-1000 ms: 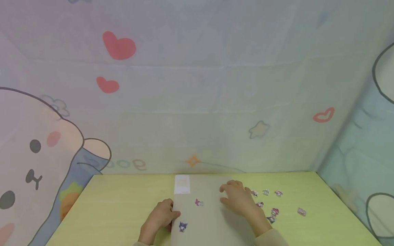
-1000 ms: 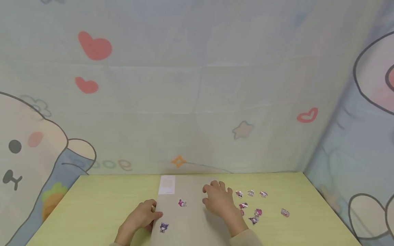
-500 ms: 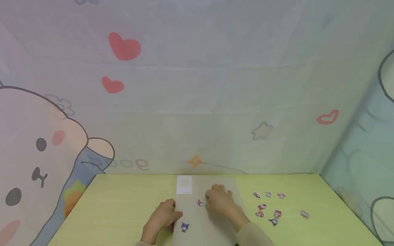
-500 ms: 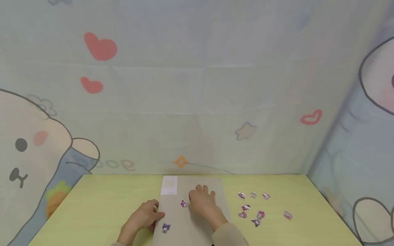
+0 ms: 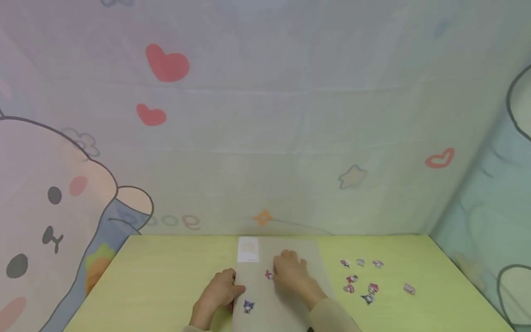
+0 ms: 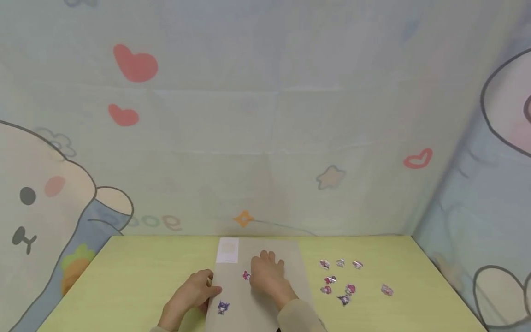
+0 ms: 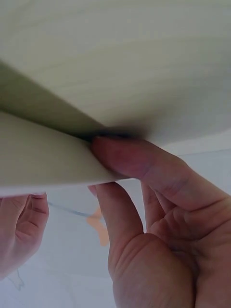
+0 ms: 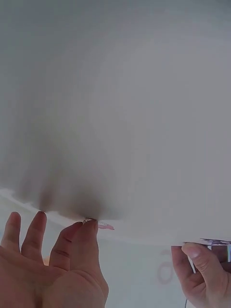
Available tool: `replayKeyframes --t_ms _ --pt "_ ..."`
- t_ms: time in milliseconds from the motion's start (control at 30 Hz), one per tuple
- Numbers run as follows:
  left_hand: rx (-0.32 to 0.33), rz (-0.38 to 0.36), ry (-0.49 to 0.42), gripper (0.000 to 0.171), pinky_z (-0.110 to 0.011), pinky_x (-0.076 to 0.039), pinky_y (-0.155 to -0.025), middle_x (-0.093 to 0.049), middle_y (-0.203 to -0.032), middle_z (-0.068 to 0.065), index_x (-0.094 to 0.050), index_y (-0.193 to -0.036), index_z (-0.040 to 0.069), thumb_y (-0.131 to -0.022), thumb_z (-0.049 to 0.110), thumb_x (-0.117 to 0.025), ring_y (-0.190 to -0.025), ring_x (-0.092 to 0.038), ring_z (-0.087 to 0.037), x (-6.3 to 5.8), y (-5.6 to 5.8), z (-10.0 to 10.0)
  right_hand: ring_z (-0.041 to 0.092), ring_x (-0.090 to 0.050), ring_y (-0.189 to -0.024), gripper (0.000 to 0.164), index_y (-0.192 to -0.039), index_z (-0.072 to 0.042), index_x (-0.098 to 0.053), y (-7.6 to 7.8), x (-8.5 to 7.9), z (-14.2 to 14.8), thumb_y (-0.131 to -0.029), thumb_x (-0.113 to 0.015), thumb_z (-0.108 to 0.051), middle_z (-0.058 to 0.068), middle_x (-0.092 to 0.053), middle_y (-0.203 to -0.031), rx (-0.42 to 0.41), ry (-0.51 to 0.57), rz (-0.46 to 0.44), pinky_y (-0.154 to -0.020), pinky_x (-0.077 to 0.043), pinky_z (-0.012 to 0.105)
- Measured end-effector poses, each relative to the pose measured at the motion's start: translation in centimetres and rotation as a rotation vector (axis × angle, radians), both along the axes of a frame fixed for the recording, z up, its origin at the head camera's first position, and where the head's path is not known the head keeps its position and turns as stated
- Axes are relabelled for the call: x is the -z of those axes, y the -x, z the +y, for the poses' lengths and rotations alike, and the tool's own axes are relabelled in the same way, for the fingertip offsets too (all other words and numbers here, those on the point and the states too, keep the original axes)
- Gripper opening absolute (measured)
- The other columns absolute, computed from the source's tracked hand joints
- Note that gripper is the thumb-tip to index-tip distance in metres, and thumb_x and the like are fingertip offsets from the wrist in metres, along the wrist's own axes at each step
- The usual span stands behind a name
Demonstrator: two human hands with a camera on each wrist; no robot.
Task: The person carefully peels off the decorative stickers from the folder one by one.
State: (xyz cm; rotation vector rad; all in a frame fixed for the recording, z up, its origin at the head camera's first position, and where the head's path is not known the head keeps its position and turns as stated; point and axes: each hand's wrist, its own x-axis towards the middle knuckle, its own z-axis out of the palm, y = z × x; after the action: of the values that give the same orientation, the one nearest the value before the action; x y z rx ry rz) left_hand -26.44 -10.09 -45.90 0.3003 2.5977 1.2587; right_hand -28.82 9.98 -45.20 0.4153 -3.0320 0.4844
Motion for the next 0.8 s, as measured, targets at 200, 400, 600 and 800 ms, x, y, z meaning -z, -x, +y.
replayKeyframes --t_ms 200,400,600,800 --pt "0.005 0.008 -0.003 0.028 -0.031 -0.048 -0.048 -0.058 -0.067 -0.012 -0.048 -0.096 -0.011 -0.082 0.01 -0.061 -0.045 -0.057 -0.02 0.1 0.0 -0.1 0.031 -0.04 -0.097 0.011 -0.068 -0.016 -0.054 0.4 0.1 -0.3 -0.071 -0.062 -0.008 0.001 -0.044 -0.083 0.009 -0.016 -0.007 -0.082 -0.029 0.06" --pt "0.012 0.016 -0.006 0.03 -0.031 -0.049 -0.05 -0.058 -0.068 -0.013 -0.048 -0.097 -0.012 -0.082 0.01 -0.061 -0.045 -0.058 -0.02 0.1 -0.1 -0.1 0.029 -0.038 -0.097 0.016 -0.065 -0.016 -0.051 0.4 -0.1 -0.4 -0.075 -0.058 -0.007 0.002 -0.042 -0.083 0.013 -0.038 0.001 -0.083 -0.027 0.06" --pt "0.019 0.021 0.008 0.032 -0.032 -0.049 -0.051 -0.059 -0.068 -0.012 -0.048 -0.098 -0.013 -0.082 0.011 -0.061 -0.045 -0.058 -0.019 0.1 0.0 -0.1 0.032 -0.038 -0.102 0.015 -0.065 -0.016 -0.051 0.1 -0.5 -0.5 -0.074 -0.058 -0.006 0.004 -0.045 -0.088 0.02 -0.044 0.008 -0.086 -0.025 0.06" --pt "0.014 0.015 0.011 0.032 -0.032 -0.048 -0.052 -0.058 -0.069 -0.012 -0.048 -0.099 -0.012 -0.082 0.012 -0.061 -0.046 -0.057 -0.019 0.1 0.1 -0.1 0.031 -0.039 -0.1 0.012 -0.066 -0.015 -0.052 -0.5 -1.1 -0.6 -0.072 -0.058 -0.007 0.005 -0.046 -0.088 0.001 -0.043 0.044 -0.083 -0.027 0.06"
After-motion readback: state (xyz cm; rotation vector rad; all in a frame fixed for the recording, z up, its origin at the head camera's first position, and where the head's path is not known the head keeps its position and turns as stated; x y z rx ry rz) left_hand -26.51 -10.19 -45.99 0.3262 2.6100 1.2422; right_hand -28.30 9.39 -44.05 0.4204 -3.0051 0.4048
